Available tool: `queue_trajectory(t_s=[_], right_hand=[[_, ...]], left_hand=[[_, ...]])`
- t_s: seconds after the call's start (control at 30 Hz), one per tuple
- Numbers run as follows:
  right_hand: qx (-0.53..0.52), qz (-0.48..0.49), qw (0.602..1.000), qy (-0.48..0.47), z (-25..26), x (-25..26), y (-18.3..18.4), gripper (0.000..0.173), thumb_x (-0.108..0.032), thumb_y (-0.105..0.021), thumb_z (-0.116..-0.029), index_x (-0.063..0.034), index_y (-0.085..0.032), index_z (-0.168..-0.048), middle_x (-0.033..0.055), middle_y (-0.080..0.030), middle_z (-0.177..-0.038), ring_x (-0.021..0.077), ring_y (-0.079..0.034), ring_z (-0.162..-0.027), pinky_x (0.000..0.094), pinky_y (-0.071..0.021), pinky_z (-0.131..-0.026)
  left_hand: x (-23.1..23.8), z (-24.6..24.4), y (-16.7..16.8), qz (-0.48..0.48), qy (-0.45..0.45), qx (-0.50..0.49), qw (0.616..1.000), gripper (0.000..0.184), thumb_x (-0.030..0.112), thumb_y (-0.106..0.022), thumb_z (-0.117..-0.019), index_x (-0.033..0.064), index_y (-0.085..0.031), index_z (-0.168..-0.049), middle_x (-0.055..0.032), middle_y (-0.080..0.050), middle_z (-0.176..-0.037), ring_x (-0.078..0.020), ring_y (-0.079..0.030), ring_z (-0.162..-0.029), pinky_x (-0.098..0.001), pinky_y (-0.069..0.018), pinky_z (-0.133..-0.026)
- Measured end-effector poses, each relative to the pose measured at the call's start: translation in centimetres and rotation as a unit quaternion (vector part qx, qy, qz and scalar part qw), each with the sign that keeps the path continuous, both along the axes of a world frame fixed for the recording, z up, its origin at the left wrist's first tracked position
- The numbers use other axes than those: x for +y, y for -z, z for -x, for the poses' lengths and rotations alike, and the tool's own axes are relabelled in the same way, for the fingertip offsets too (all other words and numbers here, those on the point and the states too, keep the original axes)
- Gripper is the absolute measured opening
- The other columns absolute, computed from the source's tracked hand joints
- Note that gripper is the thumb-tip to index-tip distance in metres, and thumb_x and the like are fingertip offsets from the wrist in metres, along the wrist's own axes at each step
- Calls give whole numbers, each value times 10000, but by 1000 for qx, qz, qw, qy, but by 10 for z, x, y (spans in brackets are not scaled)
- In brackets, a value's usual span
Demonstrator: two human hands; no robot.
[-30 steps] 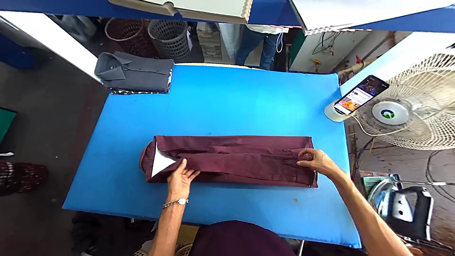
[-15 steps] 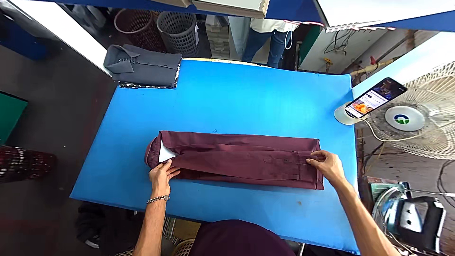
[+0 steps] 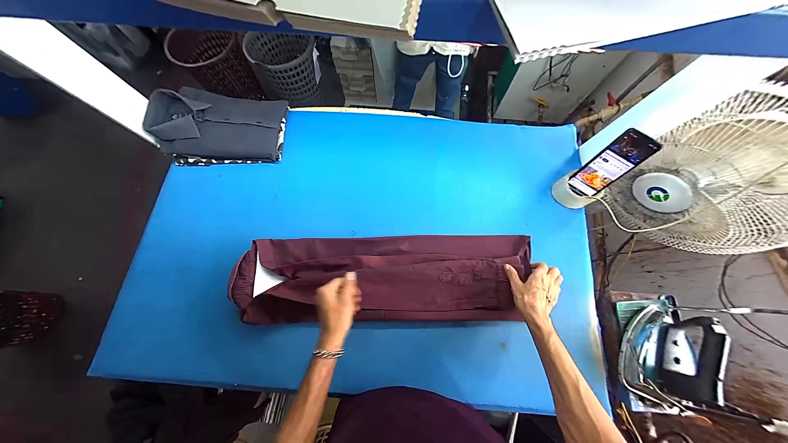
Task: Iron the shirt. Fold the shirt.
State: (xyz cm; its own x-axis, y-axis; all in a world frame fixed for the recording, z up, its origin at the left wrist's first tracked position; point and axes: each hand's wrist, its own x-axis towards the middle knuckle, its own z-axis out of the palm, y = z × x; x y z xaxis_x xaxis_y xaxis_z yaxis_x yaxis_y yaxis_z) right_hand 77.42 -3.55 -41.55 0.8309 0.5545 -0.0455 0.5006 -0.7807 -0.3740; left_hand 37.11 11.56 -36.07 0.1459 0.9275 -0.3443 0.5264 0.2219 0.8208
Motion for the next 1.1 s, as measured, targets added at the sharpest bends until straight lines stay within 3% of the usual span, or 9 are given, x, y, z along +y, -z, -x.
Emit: queue_trajectory(t_s=[0.13,0.3,0.43,0.53,0.67,0.8,0.9,1.0,1.1], right_hand=[[104,-9,994,-27,-26,1,-5,612,-562,-765,-866,-18,-638,-1114,253,-623,-1070,452,-610,-1016,653,-495,-798],[156,9,986,-62,-28,5,-18,591,-517,-738,-912,-36,-630,-1237,237,-685,-1019,438,-662,-958,681,-504,-777],[112,30,976,-184,16,15,-56,505,-366,-661,-986,-67,-539,-1374,198,-691,-1090,395,-691,-954,647,-537,-765],[219,-17,939,-263,28,15,-66,491,-219,-615,-986,-58,-549,-1445,182,-666,-1158,307,-678,-896,552,-559,-779],[286,-102,917,-258,8,15,-61,363,-81,-471,-1028,-70,-652,-1343,94,-745,-1152,203,-747,-930,450,-637,-818],[78,-124,939,-311,21,25,-17,499,-254,-354,-1089,-48,-470,-1528,123,-445,-1596,278,-434,-1468,557,-367,-1192],[10,-87,938,-336,47,31,12,568,-329,-253,-1103,-55,-387,-1582,108,-341,-1666,260,-288,-1555,597,-220,-1251],[-22,-72,941,-331,58,33,27,591,-368,-237,-1108,-54,-369,-1591,98,-318,-1678,259,-232,-1575,604,-161,-1264],[-5,-110,943,-315,58,29,27,573,-315,-275,-1098,-19,-367,-1580,125,-317,-1674,274,-241,-1572,585,-184,-1266]], left_hand=[[-35,-151,-1,152,215,-218,940,405,309,-432,-1113,24,-623,-1326,-163,-722,-1151,-261,-734,-939,-459,-620,-808],[-51,-259,33,262,270,-257,890,603,469,-405,-1101,-2,-489,-1469,-271,-594,-1352,-390,-659,-1133,-570,-575,-886],[-47,-249,9,276,259,-262,888,660,567,-365,-1081,2,-597,-1330,-236,-648,-1235,-341,-673,-1085,-555,-575,-895],[-53,-225,-29,231,240,-215,918,577,550,-427,-1070,70,-613,-1330,-160,-687,-1202,-262,-674,-1077,-490,-545,-949],[-51,-240,27,165,208,-214,940,498,370,-367,-1124,-37,-638,-1221,-216,-684,-1174,-294,-659,-1122,-494,-518,-995],[-52,-233,31,184,200,-239,932,554,474,-368,-1107,7,-645,-1220,-193,-683,-1172,-272,-667,-1082,-493,-543,-936],[-62,-214,-10,51,165,-110,979,487,399,-396,-1114,-7,-610,-1276,-224,-646,-1229,-342,-641,-1142,-528,-526,-971],[-60,-207,-1,-165,190,-41,967,354,148,-461,-1074,-24,-567,-1364,-225,-606,-1307,-333,-646,-1162,-478,-559,-976],[-53,-221,14,-144,292,-66,943,339,52,-458,-1045,-38,-605,-1337,-222,-639,-1238,-327,-645,-1161,-469,-548,-998]])
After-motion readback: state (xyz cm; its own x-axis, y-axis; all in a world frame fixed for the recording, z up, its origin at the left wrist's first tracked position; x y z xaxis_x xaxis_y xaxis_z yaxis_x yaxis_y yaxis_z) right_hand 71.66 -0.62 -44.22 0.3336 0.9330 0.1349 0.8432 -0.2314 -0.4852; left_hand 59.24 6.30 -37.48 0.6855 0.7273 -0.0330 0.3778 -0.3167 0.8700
